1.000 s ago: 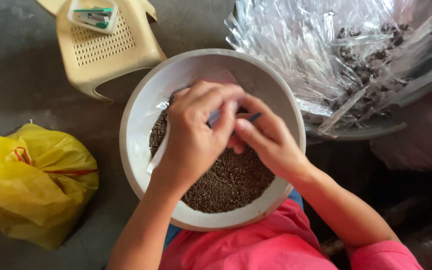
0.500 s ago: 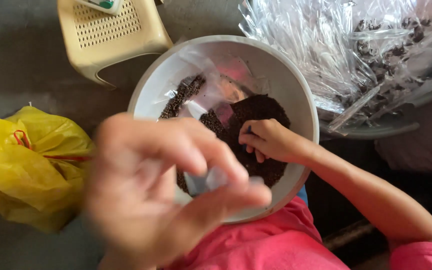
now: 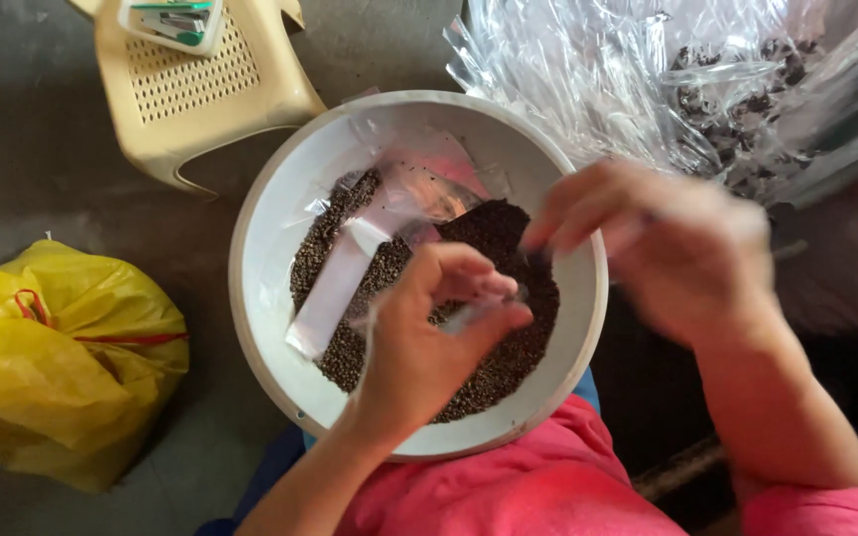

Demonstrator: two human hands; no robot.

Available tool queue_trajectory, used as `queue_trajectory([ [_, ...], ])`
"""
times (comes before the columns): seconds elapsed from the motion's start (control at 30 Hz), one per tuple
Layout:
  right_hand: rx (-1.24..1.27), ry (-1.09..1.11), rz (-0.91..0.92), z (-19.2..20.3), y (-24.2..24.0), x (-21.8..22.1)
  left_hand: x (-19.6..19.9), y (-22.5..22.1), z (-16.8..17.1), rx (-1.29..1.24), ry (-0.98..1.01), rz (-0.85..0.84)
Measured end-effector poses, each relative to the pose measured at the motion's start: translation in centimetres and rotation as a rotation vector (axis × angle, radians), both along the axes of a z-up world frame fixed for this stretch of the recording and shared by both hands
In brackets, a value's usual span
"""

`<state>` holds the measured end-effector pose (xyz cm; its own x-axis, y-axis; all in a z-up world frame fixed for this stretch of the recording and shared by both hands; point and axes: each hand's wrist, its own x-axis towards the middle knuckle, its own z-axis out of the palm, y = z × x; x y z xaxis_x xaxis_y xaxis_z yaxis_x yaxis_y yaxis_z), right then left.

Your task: Manually filling small plastic bags with seeds using a spoon from a large bowl.

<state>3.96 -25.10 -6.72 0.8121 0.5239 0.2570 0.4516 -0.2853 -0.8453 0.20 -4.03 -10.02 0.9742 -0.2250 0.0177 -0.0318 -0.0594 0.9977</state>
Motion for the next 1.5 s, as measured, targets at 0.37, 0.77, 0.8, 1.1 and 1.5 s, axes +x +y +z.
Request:
queue_trajectory([
  [0.37, 0.206, 0.186, -0.261, -6.3, 4.9, -1.7, 2.6, 0.7, 6.0, -0.243, -0.113, -0.009],
  [0.77, 0.034, -0.043, -0.105, -1.6, 3.0, -0.9, 2.7, -0.8, 1.7, 0.184, -0.337, -0.082],
  [0.8, 0.036, -0.045, -0.103, -2.9, 1.4, 0.2, 2.5, -0.2, 0.6, 0.187, -0.339, -0.08],
  [1.1, 0.053, -0.115, -0.454, -5.3, 1.1, -2.1, 4.8, 3.4, -2.9, 0.68, -0.632, 0.157],
  [1.5, 0.506, 0.482, -0.4, -12.4, 4.1, -1.5, 1.6, -0.9, -5.0, 0.456, -0.767, 0.112],
])
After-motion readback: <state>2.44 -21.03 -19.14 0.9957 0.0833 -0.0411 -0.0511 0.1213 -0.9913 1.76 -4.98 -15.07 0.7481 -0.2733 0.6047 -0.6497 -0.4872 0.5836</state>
